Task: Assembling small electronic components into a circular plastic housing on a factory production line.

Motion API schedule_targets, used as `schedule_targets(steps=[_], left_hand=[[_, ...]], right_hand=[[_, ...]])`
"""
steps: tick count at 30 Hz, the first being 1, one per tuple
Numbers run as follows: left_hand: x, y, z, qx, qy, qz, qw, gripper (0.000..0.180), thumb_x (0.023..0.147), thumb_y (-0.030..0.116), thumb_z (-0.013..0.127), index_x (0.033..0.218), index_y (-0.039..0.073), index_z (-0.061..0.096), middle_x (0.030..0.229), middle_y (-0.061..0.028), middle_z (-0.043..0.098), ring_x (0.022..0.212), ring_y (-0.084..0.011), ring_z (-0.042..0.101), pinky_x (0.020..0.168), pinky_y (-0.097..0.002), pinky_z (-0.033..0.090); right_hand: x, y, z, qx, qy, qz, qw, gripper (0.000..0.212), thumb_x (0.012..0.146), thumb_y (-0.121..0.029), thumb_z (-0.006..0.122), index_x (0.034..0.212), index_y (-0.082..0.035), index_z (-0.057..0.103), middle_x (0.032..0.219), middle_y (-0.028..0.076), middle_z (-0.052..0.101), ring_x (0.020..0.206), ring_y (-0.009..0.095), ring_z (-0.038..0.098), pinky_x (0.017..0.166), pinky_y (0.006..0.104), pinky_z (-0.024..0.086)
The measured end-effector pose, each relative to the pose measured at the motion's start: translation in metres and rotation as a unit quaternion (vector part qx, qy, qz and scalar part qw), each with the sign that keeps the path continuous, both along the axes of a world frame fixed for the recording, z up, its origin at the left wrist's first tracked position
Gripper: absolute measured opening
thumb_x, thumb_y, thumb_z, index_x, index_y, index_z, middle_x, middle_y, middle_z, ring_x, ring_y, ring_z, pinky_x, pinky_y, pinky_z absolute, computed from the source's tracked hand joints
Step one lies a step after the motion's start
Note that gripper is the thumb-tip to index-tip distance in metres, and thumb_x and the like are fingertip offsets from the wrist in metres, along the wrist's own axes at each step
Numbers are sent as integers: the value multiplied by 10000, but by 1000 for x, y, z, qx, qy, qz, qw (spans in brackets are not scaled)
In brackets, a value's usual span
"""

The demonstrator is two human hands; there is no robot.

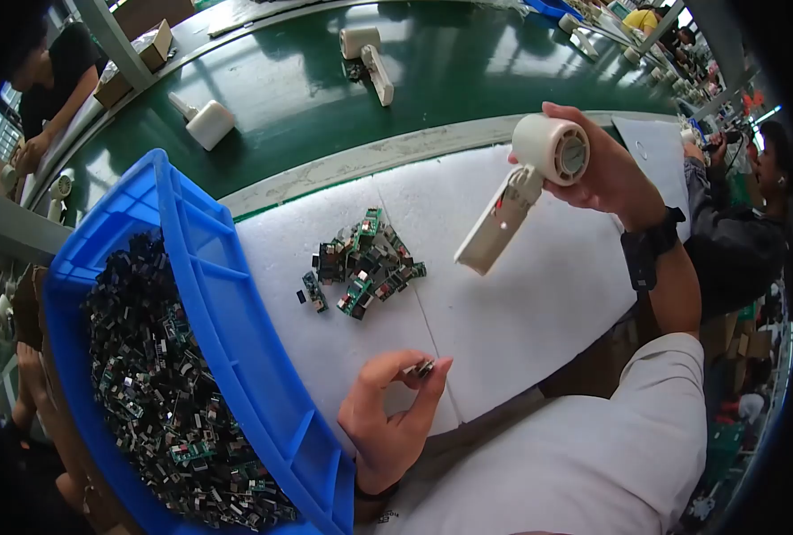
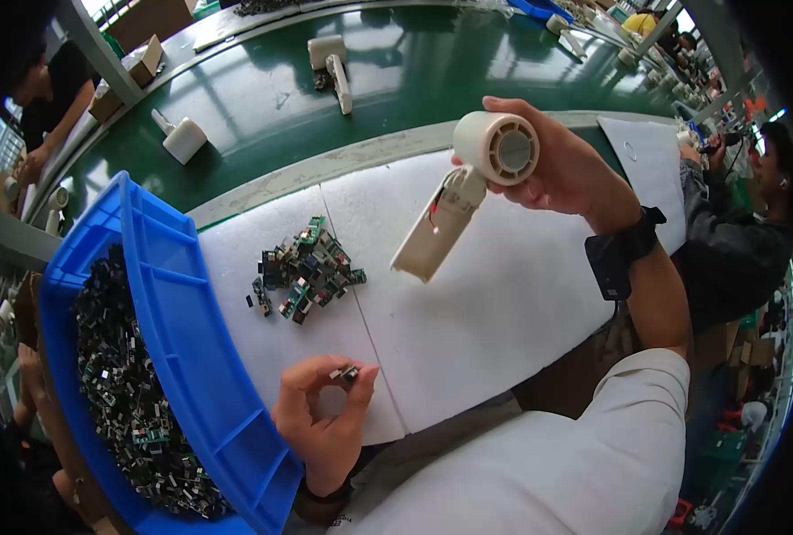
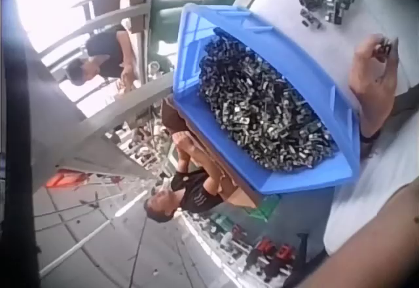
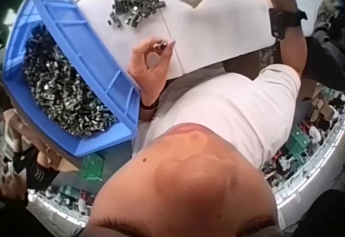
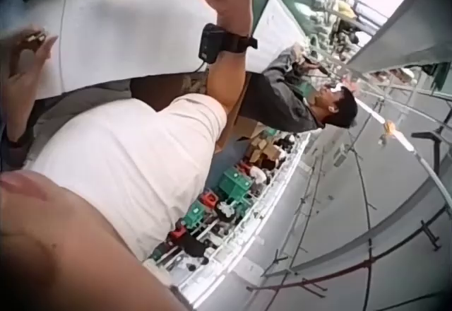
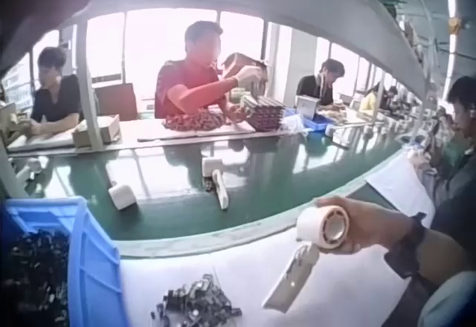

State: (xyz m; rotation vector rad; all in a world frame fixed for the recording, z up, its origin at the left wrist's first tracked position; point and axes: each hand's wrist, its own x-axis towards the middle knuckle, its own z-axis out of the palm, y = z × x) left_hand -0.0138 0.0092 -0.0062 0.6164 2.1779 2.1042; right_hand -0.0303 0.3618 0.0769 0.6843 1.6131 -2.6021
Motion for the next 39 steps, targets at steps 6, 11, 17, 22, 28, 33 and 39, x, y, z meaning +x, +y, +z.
schedule_targets(steps=[6, 11, 17, 22, 28, 33, 39], left_hand=[[-4, 5, 1, -9, 106, -55, 993, 308, 798, -36, 830, 1042, 21, 651, 920, -102, 710, 690, -143, 659, 606, -248, 527], [-1, 1, 1, -14, 136, -102, 985, 313, 778, -38, 831, 1040, 23, 670, 909, -106, 722, 668, -171, 663, 597, -272, 528], [-4, 1, 3, -48, 151, -138, 978, 293, 773, -31, 831, 1018, 28, 682, 905, -104, 729, 686, -181, 671, 608, -279, 529], [-6, -1, 4, -74, 159, -155, 972, 284, 770, -29, 840, 999, 33, 684, 879, -92, 734, 718, -185, 685, 629, -272, 531], [-5, 0, 6, -91, 154, -155, 972, 279, 748, -28, 849, 975, 39, 700, 864, -83, 735, 722, -189, 698, 622, -274, 533], [-5, -1, 7, -90, 150, -162, 971, 279, 750, -20, 854, 980, 39, 706, 866, -82, 738, 726, -177, 700, 622, -270, 536], [0, 0, 8, -73, 106, -129, 983, 243, 800, -34, 826, 1006, 10, 705, 859, -75, 741, 766, -141, 705, 640, -249, 550]], right_hand=[[32, -57, -1, 158, -240, 182, 940, 478, 1037, -504, 510, 1131, -61, 663, 634, 57, 626, 558, 109, 631, 367, 225, 416], [63, -88, -1, 722, 13, 41, 691, 269, 1005, -295, 646, 1133, -60, 681, 605, 20, 602, 498, 79, 558, 424, 220, 386], [82, -136, 12, 632, 36, 191, 751, 294, 875, -113, 782, 1157, -94, 702, 643, 14, 623, 528, 83, 563, 502, 243, 434], [69, -135, -17, 696, 175, 184, 671, 252, 849, -121, 795, 1093, -98, 736, 691, 38, 671, 553, 151, 627, 522, 286, 488], [66, -131, -24, 673, 210, 185, 685, 196, 839, -118, 800, 1023, -71, 752, 770, 65, 724, 641, 200, 703, 572, 304, 538], [62, -132, -32, 634, 204, 135, 734, 164, 854, -85, 780, 1012, -52, 749, 787, 78, 735, 635, 184, 706, 572, 288, 540], [64, -141, -35, 627, 171, 99, 754, 127, 867, -35, 741, 995, -35, 744, 739, 66, 721, 593, 141, 690, 540, 255, 519]])
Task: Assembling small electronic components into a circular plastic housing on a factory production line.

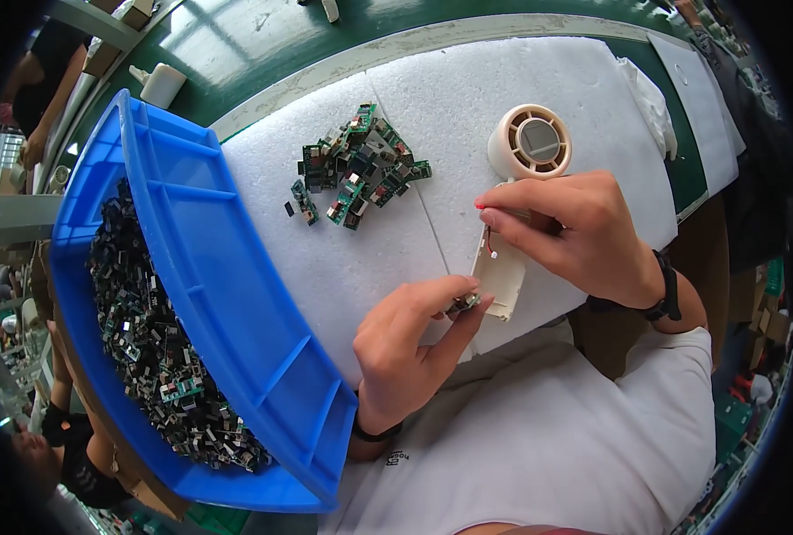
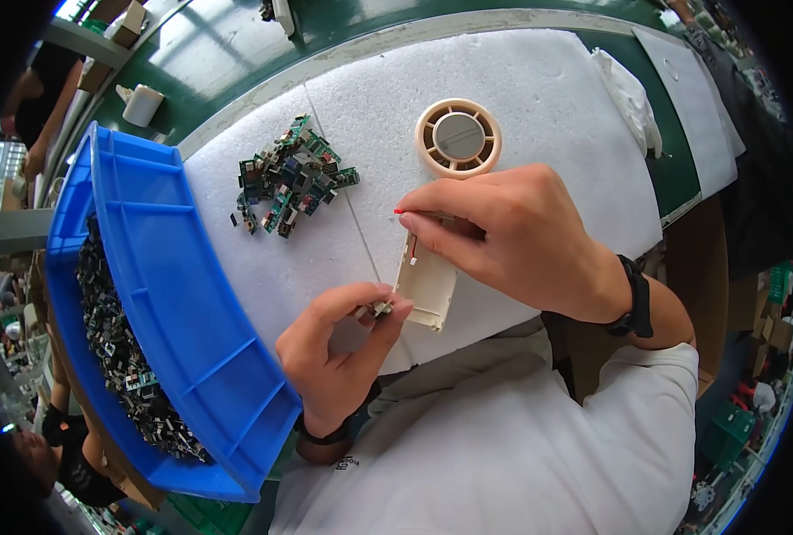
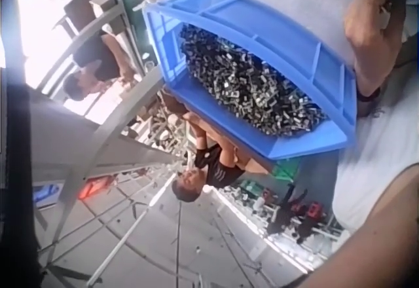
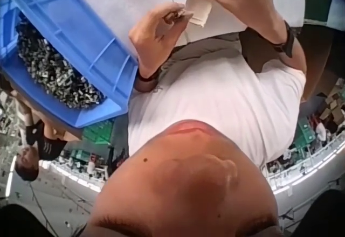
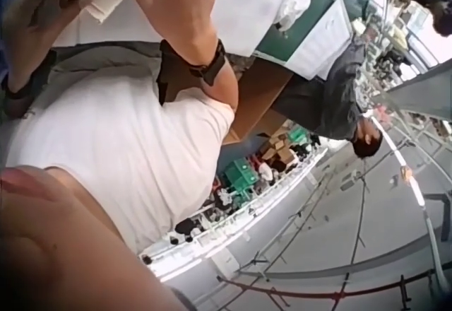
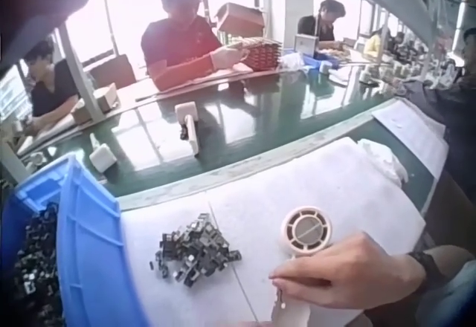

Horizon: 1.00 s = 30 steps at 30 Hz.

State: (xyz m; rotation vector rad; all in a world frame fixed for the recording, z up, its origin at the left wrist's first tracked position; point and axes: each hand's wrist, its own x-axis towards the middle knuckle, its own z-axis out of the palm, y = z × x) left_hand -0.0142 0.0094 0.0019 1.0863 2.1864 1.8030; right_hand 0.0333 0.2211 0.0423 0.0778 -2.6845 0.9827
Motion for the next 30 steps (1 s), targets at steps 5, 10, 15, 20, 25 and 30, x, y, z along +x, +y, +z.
schedule_targets(steps=[5, 10, 15, 20, 25, 30], left_hand=[[3, 0, -4, 29, -145, 51, 988, 311, 809, -15, 821, 1101, 10, 719, 920, -89, 741, 742, -147, 703, 652, -261, 569], [-2, 2, -4, 24, -46, 50, 997, 345, 864, -76, 738, 1201, -28, 686, 1044, -134, 699, 829, -162, 711, 708, -271, 592], [-3, 1, -2, 23, -36, 19, 999, 366, 912, -120, 648, 1272, -53, 651, 1135, -167, 665, 927, -195, 716, 772, -290, 601], [-4, 1, -1, 31, -16, 3, 999, 379, 906, -120, 651, 1275, -36, 666, 1143, -173, 701, 962, -217, 717, 826, -308, 586], [-6, 0, 1, 12, 9, -1, 1000, 367, 898, -121, 659, 1252, -29, 689, 1144, -185, 715, 962, -219, 718, 839, -317, 575], [-4, 2, 2, 26, -16, -12, 999, 353, 899, -112, 669, 1240, -29, 698, 1154, -187, 707, 999, -219, 706, 850, -315, 565]], right_hand=[[1, 3, 2, -19, -28, 12, 999, 117, 852, -16, 716, 967, -26, 739, 712, 48, 708, 564, 125, 668, 522, 245, 505], [3, 0, -1, -31, -24, 24, 999, 101, 830, -14, 708, 926, -34, 733, 679, 35, 685, 525, 120, 637, 492, 253, 479], [2, -9, 4, 3, -1, 72, 997, 101, 792, -27, 735, 887, -61, 722, 621, 15, 630, 475, 130, 590, 461, 268, 442], [3, -12, 2, -9, 33, 83, 996, 121, 761, -35, 754, 869, -76, 717, 591, 8, 593, 457, 144, 566, 451, 276, 429], [3, -12, 1, 8, 50, 92, 994, 136, 741, -33, 763, 862, -73, 715, 598, 18, 591, 465, 159, 573, 451, 280, 431], [5, -8, -1, 8, 57, 104, 993, 160, 725, -28, 771, 869, -69, 716, 609, 25, 599, 473, 171, 580, 454, 284, 435]])
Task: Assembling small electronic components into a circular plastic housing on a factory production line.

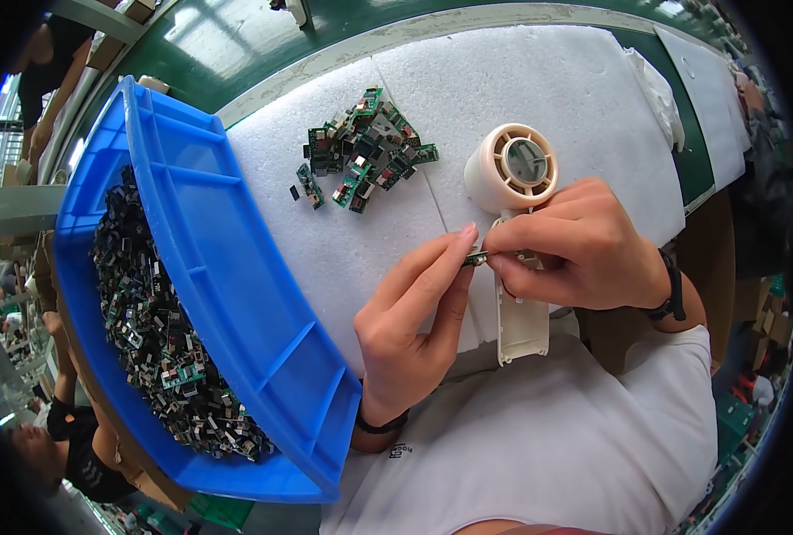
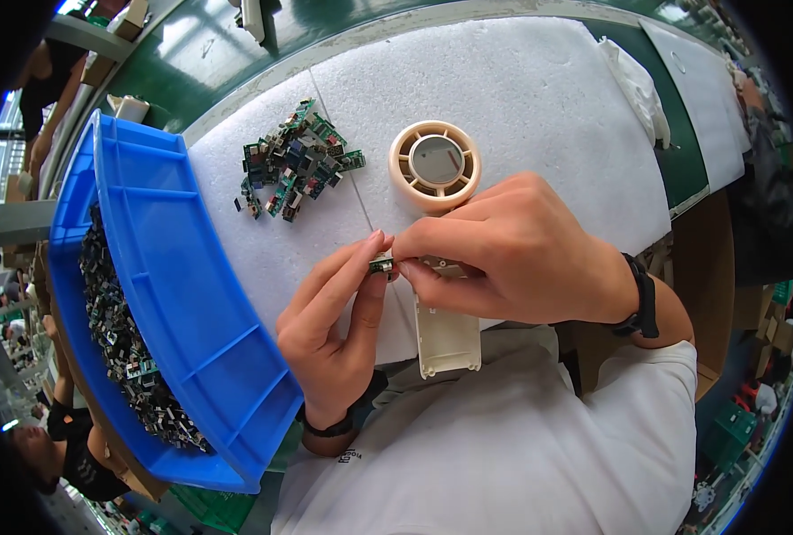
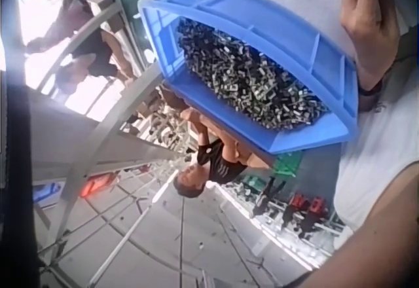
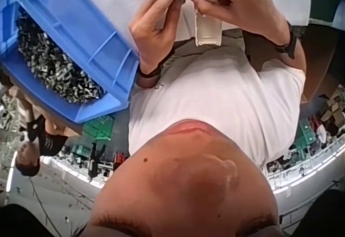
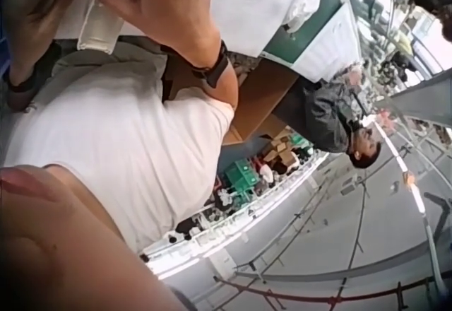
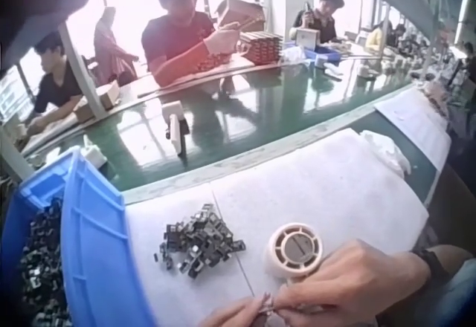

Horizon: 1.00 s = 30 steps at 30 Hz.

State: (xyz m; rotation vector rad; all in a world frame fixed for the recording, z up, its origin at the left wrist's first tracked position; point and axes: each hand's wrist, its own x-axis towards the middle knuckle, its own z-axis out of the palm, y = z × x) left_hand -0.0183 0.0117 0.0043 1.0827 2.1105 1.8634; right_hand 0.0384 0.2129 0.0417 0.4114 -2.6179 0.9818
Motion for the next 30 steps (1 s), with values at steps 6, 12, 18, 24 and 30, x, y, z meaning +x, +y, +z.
schedule_targets(steps=[6, 12, 18, 24, 30], left_hand=[[7, -2, -2, -6, -74, -26, 997, 400, 876, -136, 680, 1256, -10, 690, 1125, -168, 704, 1032, -247, 709, 858, -324, 583], [9, -1, -3, 80, -249, -40, 964, 362, 879, -159, 669, 1217, -34, 699, 1139, -165, 702, 1040, -216, 701, 882, -308, 580], [3, -4, -7, 86, -262, -100, 956, 371, 870, -172, 669, 1208, -24, 711, 1124, -164, 707, 1013, -202, 705, 871, -290, 579], [5, -6, -8, 94, -259, -103, 956, 399, 854, -182, 675, 1205, 1, 724, 1098, -150, 708, 971, -193, 707, 840, -279, 575], [3, -8, -8, 72, -217, -113, 967, 358, 876, -204, 640, 1198, -60, 700, 1113, -190, 671, 971, -223, 691, 855, -304, 570]], right_hand=[[8, 7, 8, 3, -31, 12, 999, 148, 773, -74, 788, 909, -92, 732, 635, 34, 637, 498, 194, 600, 461, 306, 452], [11, 12, 7, -38, -55, 5, 998, 168, 771, -77, 839, 909, -93, 745, 676, 16, 681, 491, 154, 590, 469, 274, 430], [13, 14, 3, -100, -75, 24, 992, 143, 834, -116, 814, 955, -96, 741, 717, 23, 704, 556, 170, 644, 499, 279, 466], [14, 12, -3, -142, -90, 36, 985, 135, 864, -116, 787, 984, -87, 733, 768, 36, 729, 614, 187, 689, 531, 287, 506], [14, 13, -5, -144, -97, 36, 984, 169, 810, -105, 832, 938, -68, 728, 769, 46, 720, 628, 210, 685, 569, 304, 506]])
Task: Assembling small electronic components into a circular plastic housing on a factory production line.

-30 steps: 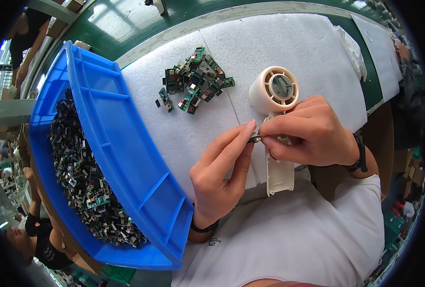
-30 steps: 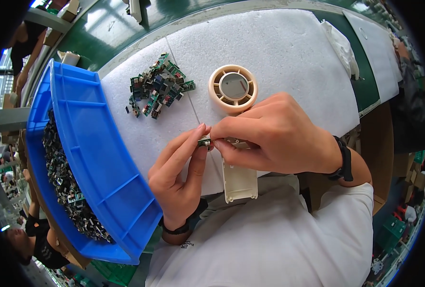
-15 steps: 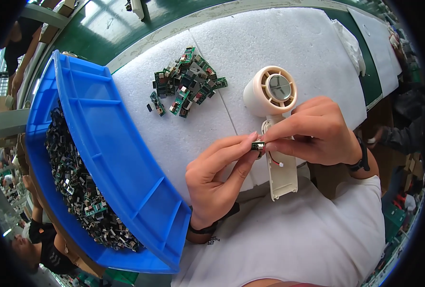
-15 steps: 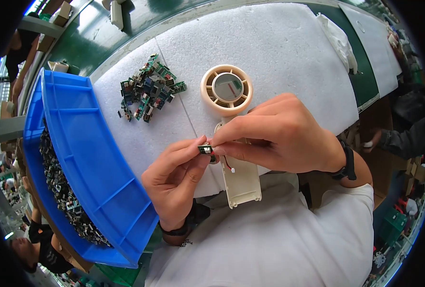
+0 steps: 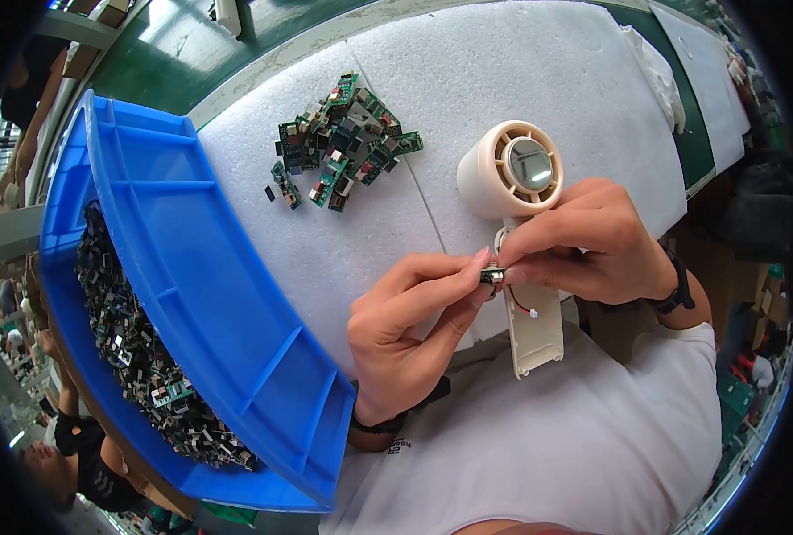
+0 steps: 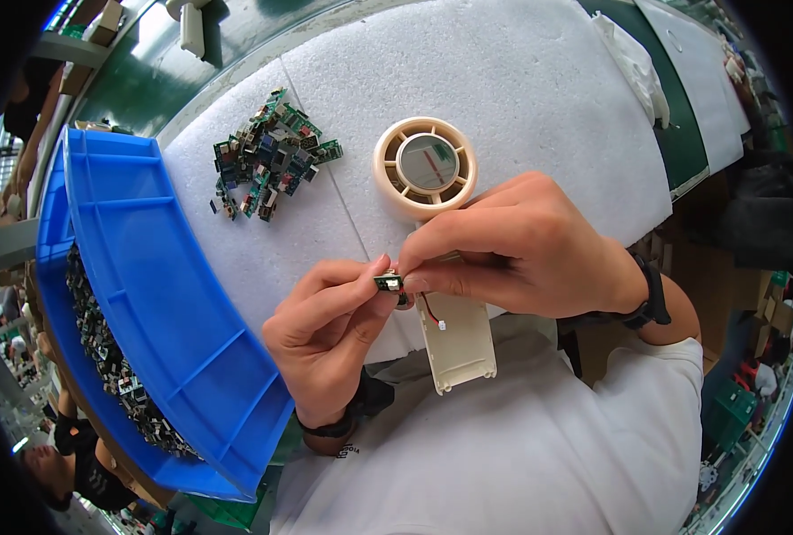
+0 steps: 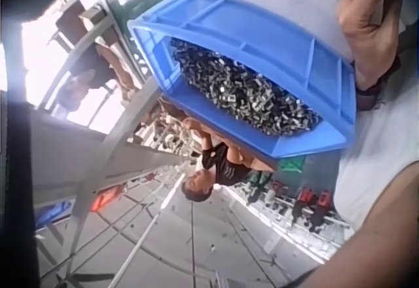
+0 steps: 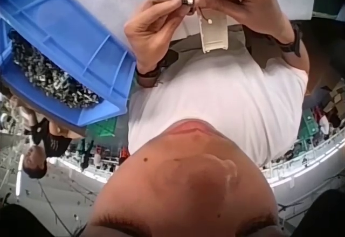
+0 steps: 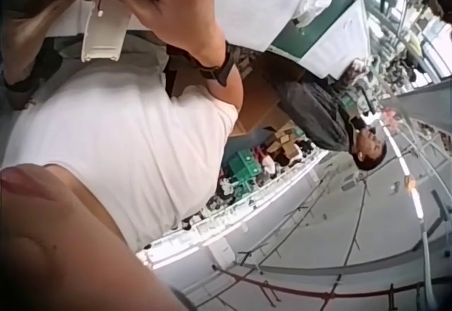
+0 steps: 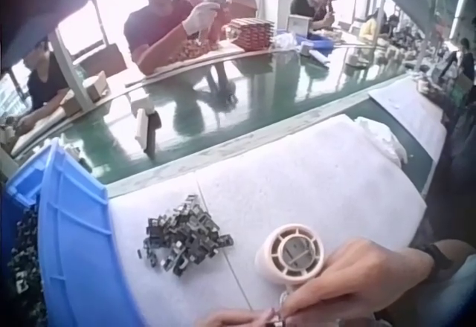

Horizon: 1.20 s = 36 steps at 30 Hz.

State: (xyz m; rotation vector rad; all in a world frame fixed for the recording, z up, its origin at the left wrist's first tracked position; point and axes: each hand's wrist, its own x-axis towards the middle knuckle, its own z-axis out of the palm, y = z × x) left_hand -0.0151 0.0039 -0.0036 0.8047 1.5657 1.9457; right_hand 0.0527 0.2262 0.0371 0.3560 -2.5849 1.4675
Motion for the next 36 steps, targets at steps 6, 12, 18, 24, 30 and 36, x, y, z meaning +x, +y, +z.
schedule_targets(steps=[6, 12, 18, 24, 30, 36], left_hand=[[2, -2, 1, -3, 4, 6, 1000, 358, 872, -202, 649, 1195, -58, 704, 1107, -188, 672, 966, -214, 688, 848, -296, 563], [2, -1, -1, -2, 6, 11, 1000, 358, 869, -204, 650, 1191, -59, 707, 1101, -190, 670, 961, -210, 686, 850, -290, 559], [2, 0, 1, -4, 17, 13, 1000, 359, 867, -207, 651, 1190, -59, 707, 1103, -191, 670, 980, -209, 682, 860, -286, 556], [4, -1, -1, -12, 25, 10, 1000, 354, 873, -205, 648, 1197, -70, 698, 1138, -197, 663, 1039, -213, 675, 888, -288, 554], [3, 1, -2, -22, 41, 11, 999, 360, 890, -194, 636, 1228, -76, 676, 1189, -201, 647, 1085, -222, 671, 925, -290, 558], [3, 1, -2, -25, 39, 2, 999, 362, 902, -186, 625, 1244, -75, 661, 1223, -201, 634, 1106, -223, 668, 947, -294, 567]], right_hand=[[0, -1, 1, 3, -2, 3, 1000, 165, 812, -97, 827, 939, -63, 727, 769, 42, 718, 634, 214, 688, 575, 304, 513], [1, -2, -1, -5, 2, -5, 1000, 170, 811, -90, 827, 941, -60, 722, 774, 47, 722, 636, 211, 691, 579, 300, 520], [0, -2, -4, -3, 16, -5, 1000, 170, 814, -91, 826, 942, -57, 719, 776, 51, 725, 628, 202, 690, 573, 295, 519], [2, -1, -2, 2, -11, -14, 1000, 172, 801, -93, 837, 933, -66, 729, 763, 44, 718, 588, 177, 664, 532, 280, 486], [13, 4, 14, 87, -53, -58, 993, 178, 764, -105, 866, 904, -98, 756, 697, 10, 675, 512, 139, 586, 468, 263, 402], [25, 5, 11, 80, -8, 11, 997, 186, 732, -137, 890, 880, -136, 777, 644, -21, 612, 496, 124, 542, 449, 276, 368]])
